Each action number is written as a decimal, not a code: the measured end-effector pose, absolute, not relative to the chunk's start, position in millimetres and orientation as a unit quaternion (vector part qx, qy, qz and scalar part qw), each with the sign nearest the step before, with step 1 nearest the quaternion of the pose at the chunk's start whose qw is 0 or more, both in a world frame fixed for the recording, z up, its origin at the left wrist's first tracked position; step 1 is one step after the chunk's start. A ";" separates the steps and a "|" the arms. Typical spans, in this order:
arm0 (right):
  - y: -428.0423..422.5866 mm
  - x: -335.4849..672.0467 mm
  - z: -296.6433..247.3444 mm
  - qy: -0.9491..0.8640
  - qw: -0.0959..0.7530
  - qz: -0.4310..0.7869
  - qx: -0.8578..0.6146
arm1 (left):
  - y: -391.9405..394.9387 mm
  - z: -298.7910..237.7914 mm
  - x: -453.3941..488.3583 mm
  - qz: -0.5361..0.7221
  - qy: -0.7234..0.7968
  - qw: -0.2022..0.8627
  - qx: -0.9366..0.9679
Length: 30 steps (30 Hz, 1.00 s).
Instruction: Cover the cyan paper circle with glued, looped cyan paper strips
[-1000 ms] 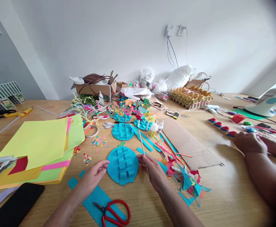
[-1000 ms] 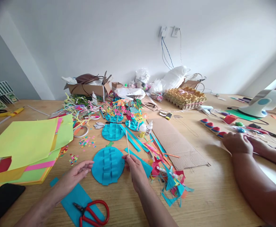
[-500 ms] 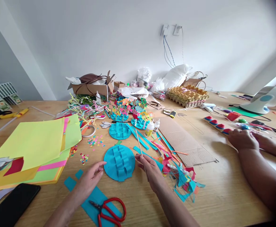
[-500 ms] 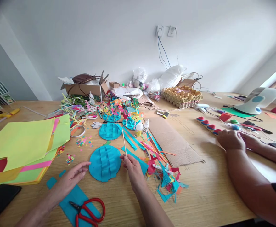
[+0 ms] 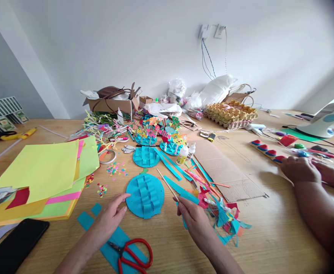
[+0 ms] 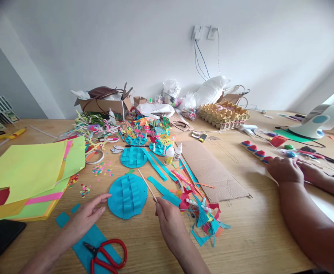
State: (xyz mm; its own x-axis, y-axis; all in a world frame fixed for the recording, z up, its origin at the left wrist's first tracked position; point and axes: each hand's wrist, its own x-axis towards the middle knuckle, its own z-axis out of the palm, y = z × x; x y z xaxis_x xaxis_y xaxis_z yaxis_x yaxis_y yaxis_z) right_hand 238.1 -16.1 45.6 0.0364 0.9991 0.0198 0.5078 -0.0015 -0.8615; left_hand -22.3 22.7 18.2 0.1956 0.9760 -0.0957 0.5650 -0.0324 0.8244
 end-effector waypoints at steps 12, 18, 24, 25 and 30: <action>-20.1 238.8 34.7 -0.602 0.382 0.304 -0.631 | 27.4 11.9 -28.6 0.238 0.558 0.257 0.752; -0.6 261.8 45.8 -0.667 0.353 0.258 -0.603 | 32.7 11.2 -25.2 0.202 0.527 0.182 0.805; 16.7 263.9 60.6 -0.717 0.263 0.230 -0.603 | 49.4 8.0 -21.8 0.223 0.496 0.186 0.818; 16.4 261.2 61.4 -0.710 0.274 0.237 -0.603 | 51.0 9.1 -21.2 0.233 0.496 0.191 0.815; 0.9 236.2 51.6 -0.552 0.385 0.434 -0.599 | 44.3 25.2 -15.9 0.249 0.514 0.296 0.766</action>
State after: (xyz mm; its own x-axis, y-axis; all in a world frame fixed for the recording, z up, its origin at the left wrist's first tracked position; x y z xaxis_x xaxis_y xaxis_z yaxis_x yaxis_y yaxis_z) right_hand 236.2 0.9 51.6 0.0138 0.9953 -0.0960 0.3272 -0.0952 -0.9401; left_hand -15.9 44.3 25.2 0.3480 0.9342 0.0779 0.6397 -0.2974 0.7087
